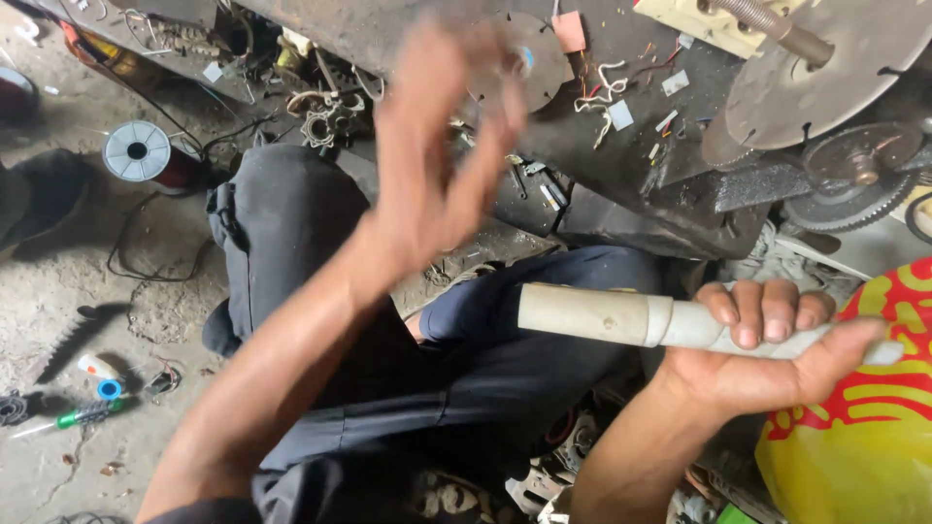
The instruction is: Operating a manual winding machine to wind copper wire onto a bobbin for an electrical component.
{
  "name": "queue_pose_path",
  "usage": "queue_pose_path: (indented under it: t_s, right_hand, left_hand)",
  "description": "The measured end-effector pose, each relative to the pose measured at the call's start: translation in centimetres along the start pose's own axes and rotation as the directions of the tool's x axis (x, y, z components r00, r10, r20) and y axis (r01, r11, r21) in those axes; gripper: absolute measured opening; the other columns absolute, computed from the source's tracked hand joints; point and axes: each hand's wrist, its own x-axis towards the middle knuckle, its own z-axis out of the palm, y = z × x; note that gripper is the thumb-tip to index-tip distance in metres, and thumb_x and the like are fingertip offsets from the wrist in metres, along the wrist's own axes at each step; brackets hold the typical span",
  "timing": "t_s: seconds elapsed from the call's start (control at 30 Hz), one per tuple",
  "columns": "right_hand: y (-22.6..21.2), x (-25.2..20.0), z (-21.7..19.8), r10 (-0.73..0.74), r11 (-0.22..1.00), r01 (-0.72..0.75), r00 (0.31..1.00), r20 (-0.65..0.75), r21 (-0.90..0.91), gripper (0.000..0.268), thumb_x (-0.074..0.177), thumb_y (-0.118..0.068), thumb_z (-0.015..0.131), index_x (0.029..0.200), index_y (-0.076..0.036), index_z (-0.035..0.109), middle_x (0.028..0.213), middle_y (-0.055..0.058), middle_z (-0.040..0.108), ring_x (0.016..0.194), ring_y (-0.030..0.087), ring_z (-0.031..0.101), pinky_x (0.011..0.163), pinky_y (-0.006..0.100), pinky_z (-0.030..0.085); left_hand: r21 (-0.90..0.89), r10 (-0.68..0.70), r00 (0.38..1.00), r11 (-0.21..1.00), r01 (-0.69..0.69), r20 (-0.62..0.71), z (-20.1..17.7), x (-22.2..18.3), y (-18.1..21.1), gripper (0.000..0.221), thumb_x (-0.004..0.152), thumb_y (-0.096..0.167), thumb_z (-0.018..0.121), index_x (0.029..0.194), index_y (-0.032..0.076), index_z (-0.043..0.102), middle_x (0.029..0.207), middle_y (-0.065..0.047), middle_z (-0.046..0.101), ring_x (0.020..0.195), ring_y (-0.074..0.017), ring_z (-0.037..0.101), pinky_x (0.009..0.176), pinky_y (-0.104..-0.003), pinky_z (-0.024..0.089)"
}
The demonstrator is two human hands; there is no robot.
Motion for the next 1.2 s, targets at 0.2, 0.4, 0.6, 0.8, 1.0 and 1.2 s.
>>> queue_pose_path:
  t_s: [0.2, 0.4, 0.6, 0.8, 1.0, 1.2]
  right_hand:
    - [3.8, 3.2, 4.7, -0.054, 0.991, 0.047, 0.997, 0.047, 0.124, 0.036, 0.098, -0.053, 0.060, 0.085, -0.021, 0.069, 0.076, -0.008, 0.056, 0.065, 0.005, 0.053, 0.070, 0.019, 0.047]
    - [11.1, 2.5, 7.1, -0.096, 0.923, 0.136, 0.987, 0.127, -0.359, 0.071, 0.098, -0.071, 0.048, 0.129, -0.007, 0.055, 0.120, 0.029, 0.060, 0.105, 0.030, 0.063, 0.099, 0.040, 0.052]
    - [6.4, 1.5, 9.5, -0.291, 0.864, 0.220, 0.952, -0.093, -0.452, 0.098, 0.090, -0.073, 0.053, 0.163, -0.010, 0.036, 0.153, 0.022, 0.055, 0.137, 0.034, 0.060, 0.122, 0.045, 0.051]
    - [7.4, 1.4, 11.3, 0.137, 0.739, 0.190, 0.897, 0.420, -0.646, 0.093, 0.104, -0.087, 0.015, 0.170, -0.021, 0.013, 0.179, 0.021, 0.020, 0.174, 0.037, 0.014, 0.144, 0.060, 0.009]
    - [7.1, 0.9, 8.2, -0.016, 0.715, 0.217, 0.955, 0.295, -0.664, 0.073, 0.099, -0.050, 0.063, 0.148, 0.001, 0.043, 0.148, 0.023, 0.055, 0.136, 0.036, 0.060, 0.115, 0.043, 0.049]
    - [7.7, -0.8, 5.8, 0.121, 0.717, 0.106, 0.955, 0.272, -0.689, 0.061, 0.097, -0.036, 0.067, 0.141, 0.002, 0.050, 0.139, 0.022, 0.062, 0.119, 0.031, 0.069, 0.102, 0.038, 0.056]
  left_hand:
    - [-0.426, -0.288, 0.436, 0.100, 0.899, 0.853, 0.5, -7.2, 4.4, 0.077, 0.095, 0.052, 0.057, 0.151, 0.001, 0.043, 0.121, -0.014, 0.065, 0.092, -0.0201, 0.071, 0.065, -0.028, 0.062]
    - [-0.622, -0.653, 0.572, 0.192, 0.759, 0.497, 2.0, -8.1, 3.3, 0.029, 0.086, 0.012, 0.081, 0.110, 0.001, 0.070, 0.057, -0.013, 0.062, 0.046, -0.0141, 0.060, 0.041, -0.023, 0.049]
    - [-0.501, -0.582, 0.622, 0.379, 0.778, 0.524, -0.9, -7.0, 2.7, 0.027, 0.086, 0.027, 0.082, 0.102, 0.013, 0.065, 0.077, 0.007, 0.063, 0.063, -0.0003, 0.051, 0.055, -0.017, 0.041]
    - [-0.478, -0.522, 0.571, 0.316, 0.820, 0.634, -0.9, -5.0, 3.5, 0.020, 0.101, 0.031, 0.062, 0.109, 0.013, 0.061, 0.086, 0.003, 0.061, 0.062, -0.0039, 0.050, 0.053, -0.021, 0.045]
    - [-0.665, -0.503, 0.847, 0.574, 0.478, 0.174, -3.0, -0.5, -0.3, 0.039, 0.089, 0.024, 0.082, 0.110, 0.016, 0.051, 0.113, -0.008, 0.060, 0.103, -0.0168, 0.059, 0.084, -0.028, 0.054]
    - [-0.610, -0.475, 0.874, 0.724, 0.322, -0.103, 0.0, 4.6, -4.2, 0.023, 0.089, -0.012, 0.071, 0.091, 0.007, 0.059, 0.084, -0.003, 0.061, 0.069, -0.0143, 0.055, 0.058, -0.030, 0.048]
